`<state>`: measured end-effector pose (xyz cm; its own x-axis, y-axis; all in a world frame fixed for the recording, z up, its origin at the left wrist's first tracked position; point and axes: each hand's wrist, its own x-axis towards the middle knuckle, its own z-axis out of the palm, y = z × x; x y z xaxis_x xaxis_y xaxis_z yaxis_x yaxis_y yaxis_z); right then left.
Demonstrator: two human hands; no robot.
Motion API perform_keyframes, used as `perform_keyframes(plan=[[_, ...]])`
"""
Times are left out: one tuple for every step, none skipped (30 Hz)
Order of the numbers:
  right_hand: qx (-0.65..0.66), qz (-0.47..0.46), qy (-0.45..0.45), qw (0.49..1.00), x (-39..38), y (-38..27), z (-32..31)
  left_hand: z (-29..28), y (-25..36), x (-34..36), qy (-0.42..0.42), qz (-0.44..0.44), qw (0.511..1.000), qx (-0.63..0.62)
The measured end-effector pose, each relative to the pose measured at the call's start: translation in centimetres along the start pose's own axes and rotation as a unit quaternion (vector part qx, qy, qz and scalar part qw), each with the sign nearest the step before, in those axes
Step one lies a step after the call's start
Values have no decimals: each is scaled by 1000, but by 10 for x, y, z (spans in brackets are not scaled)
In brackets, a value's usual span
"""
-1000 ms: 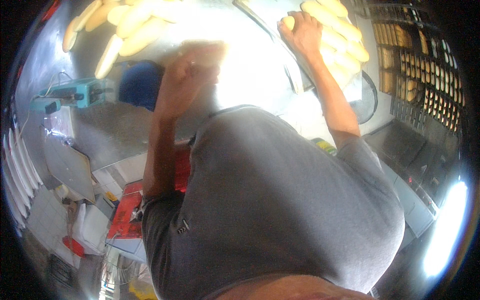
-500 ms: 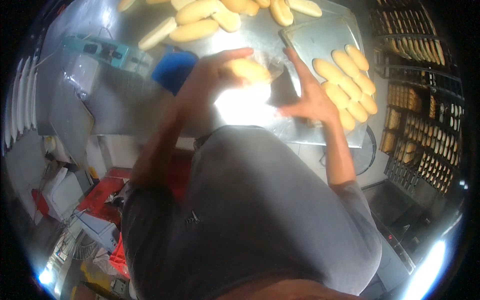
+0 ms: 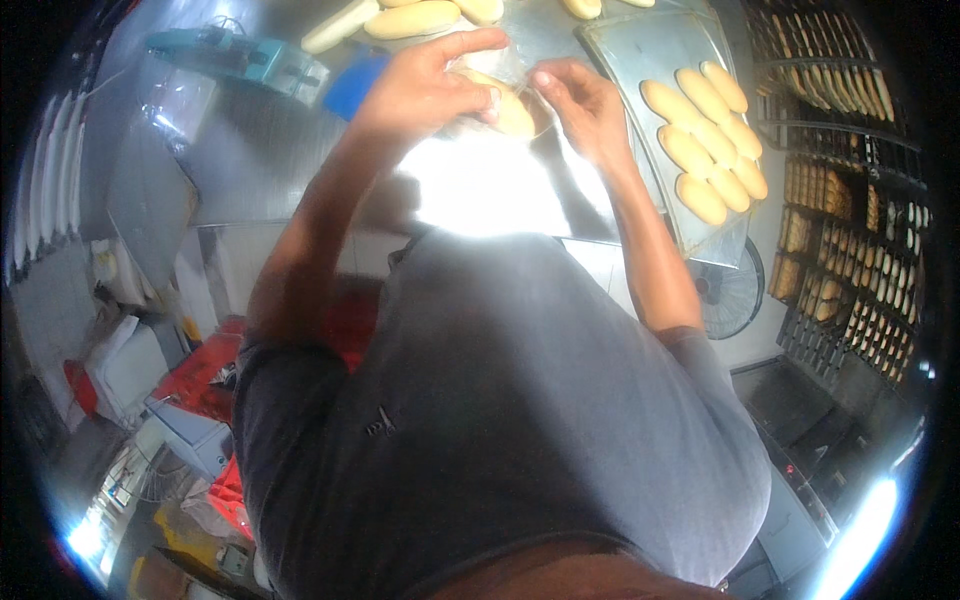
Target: The person packages baked bread into plastic bags and then transfers trays of bread into and out of a commercial oven using cloth pads.
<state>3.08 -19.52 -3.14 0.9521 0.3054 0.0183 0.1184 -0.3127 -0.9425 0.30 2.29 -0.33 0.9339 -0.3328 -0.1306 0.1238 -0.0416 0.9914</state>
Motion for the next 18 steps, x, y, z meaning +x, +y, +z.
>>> perform_keyframes(plan=[[-33,-31,2,999,-4,0,2,-1,-3,0,2,-12,1000,4],[-65,-62,5,996,-11,1,1,0,-4,-5,-4,-21,1000,14],[-97,-97,15,990,-10,3,-3,-2,-4,-5,-12,-24,999,29],[-136,-67,29,988,-9,3,-14,-1,-6,-6,-25,-30,998,44],[-175,-34,45,983,-7,4,-30,-7,-12,-9,-27,-10,999,25],[-215,0,70,974,-5,7,-52,-10,-13,-14,-19,6,1000,7],[-326,-19,104,940,-1,34,-81,-9,-13,-16,-26,30,999,-19],[-430,2,84,899,7,50,-106,-6,-11,-23,-23,48,997,-49],[-527,33,57,847,10,66,-130,-2,-7,-28,-19,12,999,-37],[-613,66,28,787,9,80,-148,-3,2,-29,-14,-23,999,-18],[-600,13,37,799,8,93,-157,-2,8,-29,1,-56,998,3],[-582,-43,43,811,6,101,-158,2,12,-28,4,-43,999,7],[-563,-100,47,819,5,107,-163,7,15,-27,9,-30,999,10],[-552,-34,21,833,8,111,-170,10,18,-25,15,-17,1000,13],[-535,29,-10,844,14,107,-168,12,18,-26,14,-21,1000,10],[-515,90,-42,851,19,102,-169,14,18,-27,16,-25,1000,7],[-509,93,-41,855,22,94,-172,16,17,-26,25,-20,999,-6],[-500,95,-48,859,25,84,-170,16,14,-30,39,-22,999,-22]])
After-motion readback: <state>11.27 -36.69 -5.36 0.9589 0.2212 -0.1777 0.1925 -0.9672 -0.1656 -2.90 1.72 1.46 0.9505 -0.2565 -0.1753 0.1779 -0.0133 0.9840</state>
